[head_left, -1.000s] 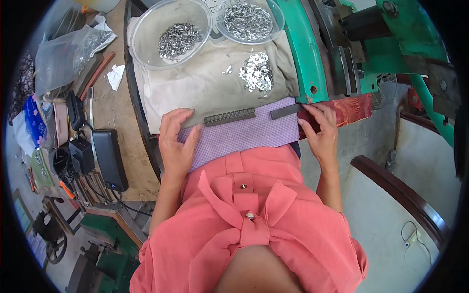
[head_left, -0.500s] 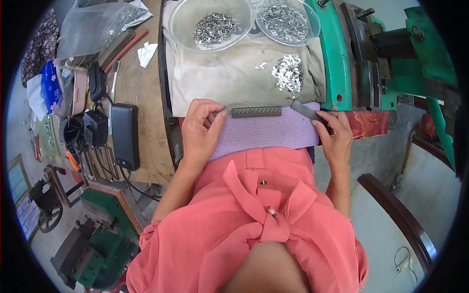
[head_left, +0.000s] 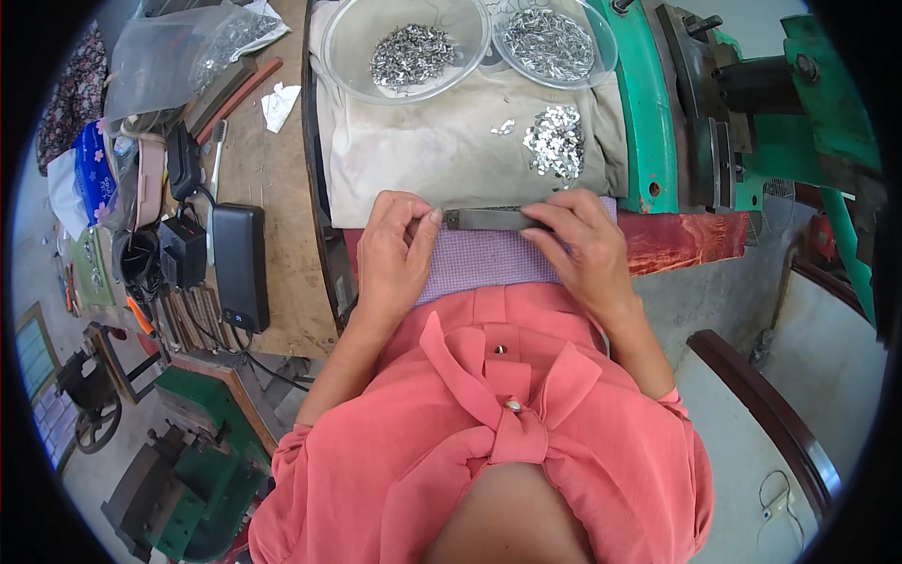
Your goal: The person assembles small silver metal pieces into a long metal strip with slots. They pick up individual pieces from a pile and place them into the strip's slots. The person then uses a green manual press machine to secure the pieces into the strip.
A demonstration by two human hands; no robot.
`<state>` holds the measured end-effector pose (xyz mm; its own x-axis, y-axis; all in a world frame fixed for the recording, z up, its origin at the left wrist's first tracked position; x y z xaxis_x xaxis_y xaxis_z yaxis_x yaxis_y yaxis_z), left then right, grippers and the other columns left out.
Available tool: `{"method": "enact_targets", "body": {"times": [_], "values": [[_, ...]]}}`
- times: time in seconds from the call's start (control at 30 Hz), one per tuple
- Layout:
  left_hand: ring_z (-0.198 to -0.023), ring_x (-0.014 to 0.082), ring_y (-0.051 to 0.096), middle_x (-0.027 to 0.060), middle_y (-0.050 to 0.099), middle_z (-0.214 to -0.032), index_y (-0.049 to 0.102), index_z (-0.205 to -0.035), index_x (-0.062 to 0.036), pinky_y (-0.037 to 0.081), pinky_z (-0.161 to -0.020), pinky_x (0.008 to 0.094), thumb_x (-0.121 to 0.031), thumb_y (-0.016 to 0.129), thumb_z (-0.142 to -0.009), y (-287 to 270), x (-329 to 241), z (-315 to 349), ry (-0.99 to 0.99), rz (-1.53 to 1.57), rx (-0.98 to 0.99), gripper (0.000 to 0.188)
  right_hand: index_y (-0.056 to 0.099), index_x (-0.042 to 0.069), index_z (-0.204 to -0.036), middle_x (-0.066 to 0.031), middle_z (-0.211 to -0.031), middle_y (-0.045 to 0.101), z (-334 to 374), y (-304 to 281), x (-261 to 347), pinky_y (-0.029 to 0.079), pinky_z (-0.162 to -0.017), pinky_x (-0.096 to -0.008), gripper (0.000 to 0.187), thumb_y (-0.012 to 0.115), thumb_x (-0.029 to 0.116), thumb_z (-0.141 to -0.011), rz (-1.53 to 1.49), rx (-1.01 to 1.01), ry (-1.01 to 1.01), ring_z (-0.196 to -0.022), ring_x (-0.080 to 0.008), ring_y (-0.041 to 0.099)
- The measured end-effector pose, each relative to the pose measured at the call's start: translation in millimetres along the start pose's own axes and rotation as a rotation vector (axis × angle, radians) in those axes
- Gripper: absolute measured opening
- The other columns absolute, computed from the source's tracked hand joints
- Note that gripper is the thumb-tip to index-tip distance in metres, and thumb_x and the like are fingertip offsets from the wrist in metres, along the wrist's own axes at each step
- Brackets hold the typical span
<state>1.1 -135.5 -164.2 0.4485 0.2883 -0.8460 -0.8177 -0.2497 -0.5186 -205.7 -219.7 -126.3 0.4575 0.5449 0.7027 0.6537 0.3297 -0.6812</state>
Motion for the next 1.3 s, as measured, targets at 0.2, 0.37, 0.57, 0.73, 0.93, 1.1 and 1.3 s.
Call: {"method": "enact_targets", "body": {"times": [0.2, 0.37, 0.57, 0.73, 0.93, 1.1, 1.3], "values": [[-0.07, 0.0112, 0.054, 0.0048, 0.056, -0.095, 0.063, -0.089, 0.0003, 0.045, -0.063, 0.0257, -0.011, 0.068, -0.095, 1, -8, -1, -0.007, -0.078, 0.001, 0.013, 0.07, 0.003, -0.101, -0.0084, -0.096, 0.059, -12, 20, 3, 0.053, -0.076, -0.0389, 0.027, 0.078, 0.005, -0.076, 0.025, 0.081, -0.058, -0.091, -0.0281, 0.062], [-0.068, 0.0092, 0.052, 0.003, 0.055, -0.096, 0.064, -0.086, -0.0001, 0.044, -0.06, 0.0248, -0.009, 0.07, -0.092, 3, -7, 0, -0.056, -0.049, 0.029, 0.012, 0.07, 0.003, -0.101, -0.0079, -0.097, 0.059, -11, 20, 3, 0.053, -0.076, -0.0389, 0.027, 0.078, 0.005, -0.076, 0.032, 0.103, -0.038, -0.091, -0.0278, 0.061], [-0.067, 0.0089, 0.052, 0.0035, 0.056, -0.099, 0.064, -0.083, -0.0001, 0.045, -0.061, 0.0247, -0.008, 0.072, -0.09, 5, -8, 1, -0.038, -0.059, 0.035, 0.013, 0.071, 0.002, -0.104, -0.0097, -0.096, 0.06, -8, 11, 1, 0.052, -0.076, -0.0398, 0.029, 0.079, 0.008, -0.077, 0.019, 0.098, 0.01, -0.091, -0.0291, 0.061], [-0.07, 0.0105, 0.054, 0.0048, 0.057, -0.102, 0.067, -0.09, -0.0012, 0.046, -0.062, 0.0256, -0.007, 0.074, -0.086, 4, -8, 1, -0.046, -0.071, 0.041, 0.01, 0.072, 0.002, -0.106, -0.0105, -0.094, 0.06, 2, 5, -13, 0.05, -0.074, -0.0403, 0.032, 0.081, 0.013, -0.078, 0.082, 0.012, 0.123, -0.088, -0.0299, 0.061], [-0.083, 0.0157, 0.057, 0.0063, 0.057, -0.105, 0.071, -0.104, -0.0034, 0.049, -0.07, 0.0278, -0.004, 0.078, -0.079, 2, -11, 4, 0.021, -0.114, 0.107, 0.026, 0.073, 0.005, -0.1, -0.0094, -0.094, 0.063, 15, 7, -17, 0.051, -0.075, -0.0396, 0.027, 0.081, 0.013, -0.076, 0.027, -0.024, 0.098, -0.088, -0.0295, 0.063], [-0.086, 0.0204, 0.063, 0.0093, 0.064, -0.103, 0.069, -0.103, -0.0014, 0.052, -0.075, 0.0302, 0.0, 0.078, -0.076, 2, -12, 7, 0.206, -0.16, 0.164, 0.029, 0.071, 0.006, -0.097, -0.0084, -0.095, 0.065, 22, 7, -21, 0.052, -0.076, -0.0388, 0.025, 0.081, 0.013, -0.075, -0.027, -0.047, 0.028, -0.089, -0.0286, 0.063], [-0.077, 0.0223, 0.065, 0.0116, 0.069, -0.098, 0.069, -0.099, -0.0014, 0.052, -0.072, 0.0329, 0.003, 0.076, -0.075, 18, -66, -10, 0.469, -0.107, 0.182, 0.025, 0.072, 0.006, -0.098, -0.0084, -0.098, 0.068, 37, -49, -17, 0.054, -0.075, -0.0373, 0.026, 0.082, 0.011, -0.074, 0.035, -0.245, 0.025, -0.088, -0.0283, 0.065]]}}
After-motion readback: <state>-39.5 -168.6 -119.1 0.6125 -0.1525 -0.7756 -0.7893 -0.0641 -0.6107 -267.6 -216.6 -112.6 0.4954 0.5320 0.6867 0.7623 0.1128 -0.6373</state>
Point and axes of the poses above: each hand's wrist, its own z-axis away from the middle knuckle, its own y-axis out of the palm, x = y × z, the point moved 5 cm from there along -z, towards the middle knuckle
